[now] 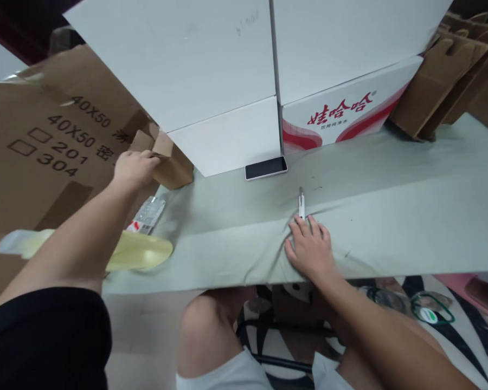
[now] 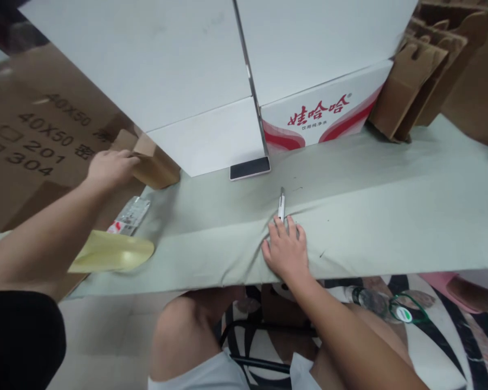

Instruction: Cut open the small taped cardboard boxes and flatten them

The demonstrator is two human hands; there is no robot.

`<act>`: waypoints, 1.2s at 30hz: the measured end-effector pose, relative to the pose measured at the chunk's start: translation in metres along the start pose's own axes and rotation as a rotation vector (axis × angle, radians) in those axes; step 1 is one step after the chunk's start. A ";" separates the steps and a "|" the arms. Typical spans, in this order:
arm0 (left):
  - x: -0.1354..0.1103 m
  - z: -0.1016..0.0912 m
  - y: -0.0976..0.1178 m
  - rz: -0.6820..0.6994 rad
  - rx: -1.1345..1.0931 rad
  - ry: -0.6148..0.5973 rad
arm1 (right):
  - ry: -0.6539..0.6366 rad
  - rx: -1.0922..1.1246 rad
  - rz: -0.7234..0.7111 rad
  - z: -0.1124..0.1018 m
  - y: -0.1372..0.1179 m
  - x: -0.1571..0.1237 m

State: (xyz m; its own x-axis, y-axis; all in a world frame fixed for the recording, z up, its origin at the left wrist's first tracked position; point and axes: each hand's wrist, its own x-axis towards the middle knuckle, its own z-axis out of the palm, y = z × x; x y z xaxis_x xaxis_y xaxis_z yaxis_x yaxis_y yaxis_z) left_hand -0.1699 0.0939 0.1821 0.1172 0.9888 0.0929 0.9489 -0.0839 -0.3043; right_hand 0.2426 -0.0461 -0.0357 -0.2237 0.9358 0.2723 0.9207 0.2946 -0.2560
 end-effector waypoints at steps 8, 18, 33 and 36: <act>-0.112 -0.026 0.100 0.405 0.091 0.170 | 0.031 0.074 0.001 0.002 0.009 -0.006; -0.194 -0.073 0.275 0.671 -0.369 0.575 | 0.589 0.626 -0.404 -0.038 0.000 -0.039; -0.149 -0.054 0.240 0.255 -0.956 0.729 | 0.512 0.518 -0.256 -0.073 0.026 -0.050; -0.095 -0.018 0.209 -0.289 -1.340 0.553 | 0.449 0.527 -0.222 -0.070 0.025 -0.051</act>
State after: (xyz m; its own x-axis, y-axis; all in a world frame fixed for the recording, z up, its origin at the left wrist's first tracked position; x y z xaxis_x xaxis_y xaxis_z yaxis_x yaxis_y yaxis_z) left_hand 0.0227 -0.0196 0.1266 -0.3162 0.8450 0.4312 0.4791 -0.2501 0.8414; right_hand 0.2997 -0.0998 0.0090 -0.1303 0.7071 0.6951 0.5668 0.6283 -0.5329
